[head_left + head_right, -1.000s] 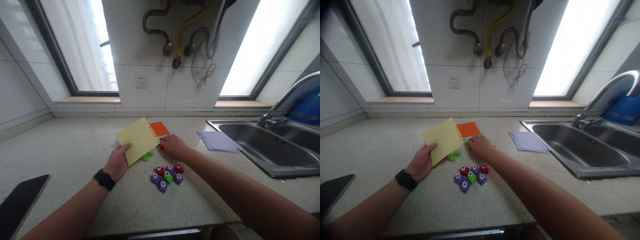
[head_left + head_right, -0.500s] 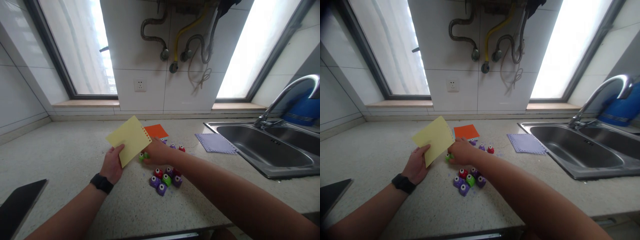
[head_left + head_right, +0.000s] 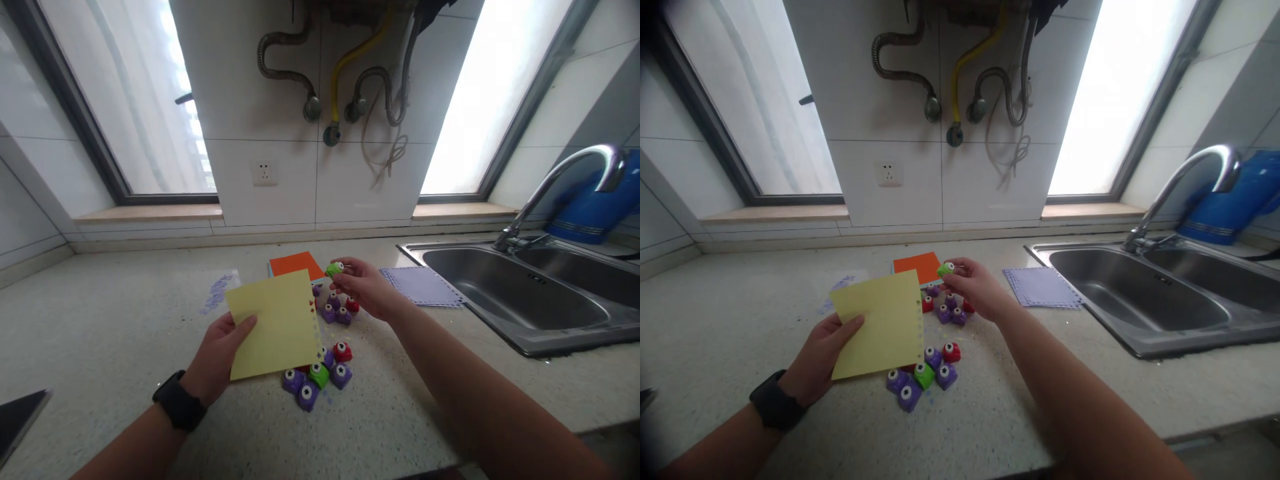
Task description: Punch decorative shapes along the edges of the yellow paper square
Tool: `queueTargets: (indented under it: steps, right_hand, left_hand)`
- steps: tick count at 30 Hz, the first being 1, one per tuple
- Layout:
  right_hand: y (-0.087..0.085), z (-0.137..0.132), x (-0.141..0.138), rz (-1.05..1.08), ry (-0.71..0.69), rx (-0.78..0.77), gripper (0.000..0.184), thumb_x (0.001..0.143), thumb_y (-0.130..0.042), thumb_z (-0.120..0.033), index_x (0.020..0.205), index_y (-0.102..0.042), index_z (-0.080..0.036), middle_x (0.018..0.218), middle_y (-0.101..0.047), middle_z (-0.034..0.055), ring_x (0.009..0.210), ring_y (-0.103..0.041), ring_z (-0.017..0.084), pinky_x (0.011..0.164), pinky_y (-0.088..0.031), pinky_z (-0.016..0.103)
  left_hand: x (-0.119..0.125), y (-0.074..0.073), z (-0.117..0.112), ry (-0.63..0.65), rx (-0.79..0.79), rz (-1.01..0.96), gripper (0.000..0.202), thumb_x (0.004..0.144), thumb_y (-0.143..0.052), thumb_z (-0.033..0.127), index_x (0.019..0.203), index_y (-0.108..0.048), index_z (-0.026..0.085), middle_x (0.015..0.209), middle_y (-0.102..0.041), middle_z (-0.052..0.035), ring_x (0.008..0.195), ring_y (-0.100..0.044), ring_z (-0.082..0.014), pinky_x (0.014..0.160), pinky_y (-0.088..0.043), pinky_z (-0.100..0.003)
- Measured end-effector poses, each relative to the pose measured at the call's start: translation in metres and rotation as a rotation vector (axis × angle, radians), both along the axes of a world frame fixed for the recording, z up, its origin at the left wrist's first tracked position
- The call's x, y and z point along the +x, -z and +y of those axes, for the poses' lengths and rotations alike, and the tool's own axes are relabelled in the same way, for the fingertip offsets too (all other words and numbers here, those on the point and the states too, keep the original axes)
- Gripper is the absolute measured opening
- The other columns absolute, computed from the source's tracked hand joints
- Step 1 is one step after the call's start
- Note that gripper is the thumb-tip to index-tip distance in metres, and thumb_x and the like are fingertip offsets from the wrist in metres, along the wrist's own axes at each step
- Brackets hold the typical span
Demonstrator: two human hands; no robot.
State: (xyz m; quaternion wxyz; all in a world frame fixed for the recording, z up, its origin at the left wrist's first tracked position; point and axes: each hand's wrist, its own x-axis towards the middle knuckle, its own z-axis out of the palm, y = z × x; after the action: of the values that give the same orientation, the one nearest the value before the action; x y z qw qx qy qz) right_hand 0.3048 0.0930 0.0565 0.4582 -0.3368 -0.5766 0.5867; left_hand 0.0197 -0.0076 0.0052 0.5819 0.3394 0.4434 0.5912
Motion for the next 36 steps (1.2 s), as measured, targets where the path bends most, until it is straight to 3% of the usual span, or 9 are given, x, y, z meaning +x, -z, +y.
queueTargets:
  steps: [4,7,12,17,21,27,30,33,36]
  right_hand:
    - [0.007,-0.011,0.002,0.159,-0.011,-0.105,0.034,0.077,-0.086,-0.026,0.106,-0.069,-0.019,0.092,-0.069,0.002,0.072,-0.067,0.01,0.062,-0.055,0.022]
    - [0.007,-0.018,0.003,0.263,-0.056,-0.111,0.035,0.072,-0.089,-0.024,0.103,-0.073,-0.019,0.094,-0.07,0.0015,0.075,-0.067,0.01,0.066,-0.055,0.021]
    - [0.008,-0.021,0.007,0.347,-0.086,-0.143,0.03,0.081,-0.083,-0.036,0.105,-0.073,-0.021,0.092,-0.071,0.0021,0.076,-0.067,0.012,0.07,-0.056,0.024]
    - [0.012,-0.021,0.005,0.391,-0.008,-0.065,0.039,0.084,-0.081,-0.034,0.119,-0.067,-0.027,0.099,-0.069,0.0018,0.084,-0.068,0.014,0.079,-0.057,0.029]
    - [0.015,-0.025,-0.002,0.398,-0.03,-0.035,0.036,0.078,-0.086,-0.034,0.109,-0.071,-0.025,0.095,-0.071,0.0021,0.083,-0.068,0.014,0.084,-0.057,0.031]
    - [0.019,-0.03,-0.006,0.342,-0.106,0.112,0.039,0.074,-0.089,-0.027,0.108,-0.07,-0.029,0.089,-0.068,-0.0021,0.078,-0.067,0.013,0.073,-0.058,0.028]
    - [0.015,-0.034,-0.004,0.302,-0.152,0.234,0.043,0.075,-0.088,-0.017,0.111,-0.07,-0.03,0.093,-0.067,-0.0011,0.083,-0.068,0.013,0.072,-0.06,0.027]
    - [0.007,-0.038,0.0,0.255,-0.142,0.333,0.044,0.075,-0.086,-0.012,0.113,-0.071,-0.03,0.101,-0.065,0.001,0.088,-0.066,0.015,0.074,-0.06,0.028]
    - [0.001,-0.039,0.003,0.227,-0.134,0.428,0.046,0.077,-0.084,-0.011,0.116,-0.071,-0.031,0.108,-0.064,0.0019,0.094,-0.065,0.016,0.081,-0.059,0.03]
  left_hand:
    - [0.004,0.0,-0.004,0.048,-0.037,0.114,0.024,0.076,-0.084,0.021,0.098,-0.074,0.015,0.091,-0.082,-0.014,0.076,-0.08,-0.0325,0.067,-0.067,-0.044]
    - [0.006,-0.002,-0.005,0.015,-0.067,0.156,0.021,0.074,-0.085,0.021,0.091,-0.076,0.017,0.086,-0.082,-0.0125,0.071,-0.079,-0.0322,0.062,-0.066,-0.042]
    - [0.008,-0.003,-0.009,-0.028,-0.11,0.247,0.017,0.069,-0.087,0.02,0.084,-0.078,0.021,0.08,-0.082,-0.0095,0.066,-0.078,-0.0311,0.056,-0.065,-0.037]
    - [0.005,0.0,-0.016,-0.138,-0.083,0.445,0.009,0.076,-0.083,0.033,0.075,-0.078,0.025,0.074,-0.081,-0.0039,0.063,-0.077,-0.0273,0.052,-0.063,-0.03]
    - [0.004,0.001,-0.019,-0.247,-0.053,0.539,0.007,0.079,-0.08,0.036,0.078,-0.078,0.03,0.077,-0.082,0.0005,0.067,-0.076,-0.0255,0.055,-0.063,-0.028]
    - [0.011,-0.005,-0.028,-0.463,0.042,0.868,0.015,0.078,-0.079,0.031,0.064,-0.075,0.028,0.06,-0.074,0.0012,0.053,-0.066,-0.0202,0.045,-0.052,-0.024]
    - [0.01,-0.006,-0.034,-0.474,0.094,0.991,0.018,0.077,-0.077,0.032,0.06,-0.075,0.03,0.051,-0.068,0.0011,0.045,-0.059,-0.0196,0.04,-0.047,-0.026]
    - [0.001,0.007,-0.034,-0.412,0.228,0.938,0.009,0.079,-0.075,0.032,0.081,-0.081,0.039,0.071,-0.077,0.0021,0.061,-0.067,-0.0221,0.053,-0.056,-0.028]
    - [-0.022,0.042,-0.032,-0.362,0.221,0.791,0.021,0.075,-0.082,0.029,0.09,-0.08,0.043,0.085,-0.08,0.0043,0.083,-0.071,-0.0229,0.071,-0.06,-0.026]
